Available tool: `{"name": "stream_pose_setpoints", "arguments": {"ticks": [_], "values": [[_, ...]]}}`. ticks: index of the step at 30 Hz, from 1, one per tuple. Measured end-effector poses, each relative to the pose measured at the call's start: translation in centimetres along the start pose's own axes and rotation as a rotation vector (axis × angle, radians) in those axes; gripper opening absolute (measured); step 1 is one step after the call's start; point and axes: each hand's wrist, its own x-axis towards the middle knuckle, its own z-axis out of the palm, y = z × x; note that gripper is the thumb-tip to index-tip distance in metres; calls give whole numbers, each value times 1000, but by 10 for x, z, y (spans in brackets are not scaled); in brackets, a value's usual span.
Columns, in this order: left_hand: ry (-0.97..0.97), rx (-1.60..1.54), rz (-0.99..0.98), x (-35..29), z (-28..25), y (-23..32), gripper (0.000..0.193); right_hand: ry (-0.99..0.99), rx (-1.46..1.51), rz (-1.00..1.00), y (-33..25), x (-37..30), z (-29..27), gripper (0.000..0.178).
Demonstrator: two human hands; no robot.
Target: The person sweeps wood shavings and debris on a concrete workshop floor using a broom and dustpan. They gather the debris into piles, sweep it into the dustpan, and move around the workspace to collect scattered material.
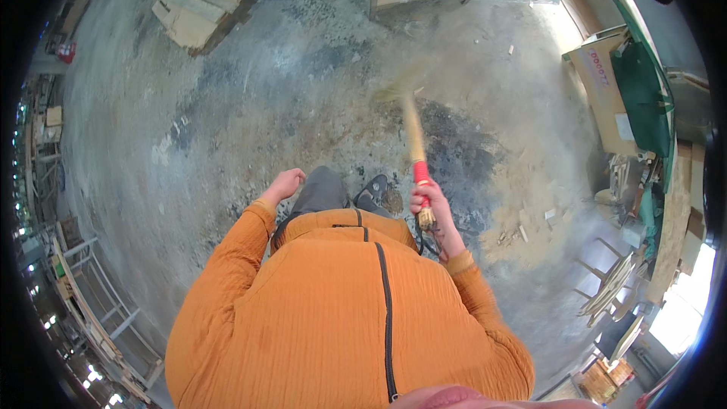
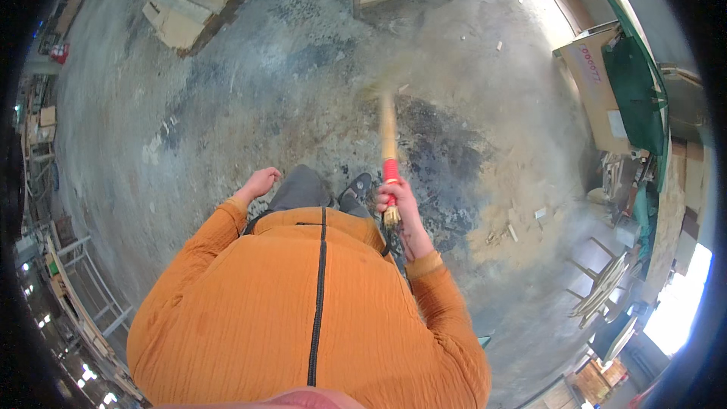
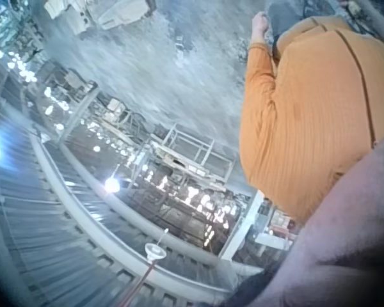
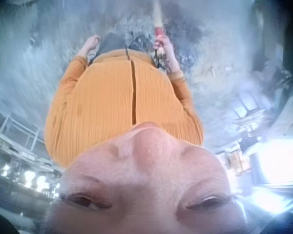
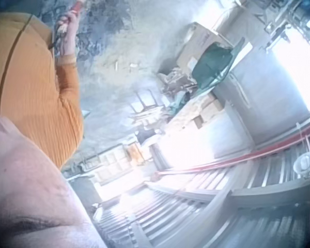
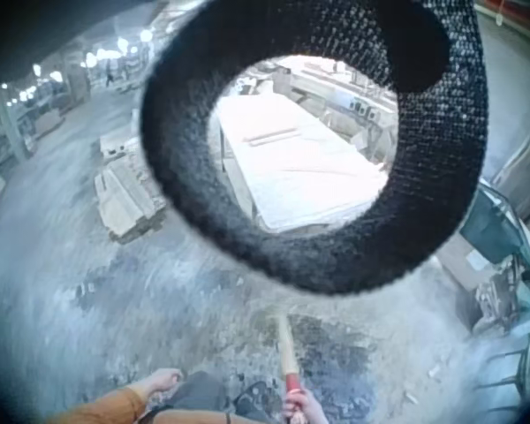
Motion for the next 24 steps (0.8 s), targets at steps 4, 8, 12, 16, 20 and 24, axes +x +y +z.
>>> {"name": "stream_pose_setpoints", "arguments": {"ticks": [4, 8, 12, 16, 20, 24], "values": [[-8, 8, -28, 48, -36, 16, 25, -143, -530, 165, -22, 64, 39, 54], [-70, 103, -13, 91, -80, 24, 25, -268, -1002, -21, -30, 196, 93, 57], [-99, 171, 28, 154, -145, 47, 26, -58, -997, -204, -86, 317, 115, 52], [-13, 121, -45, 208, -222, 62, 25, 307, -569, -386, -180, 382, 89, 36], [20, 87, 24, 267, -270, 83, 25, 446, -170, -392, -291, 390, 25, 8], [14, -44, 21, 301, -278, 111, 25, 724, 146, -494, -343, 359, 8, 8]]}}
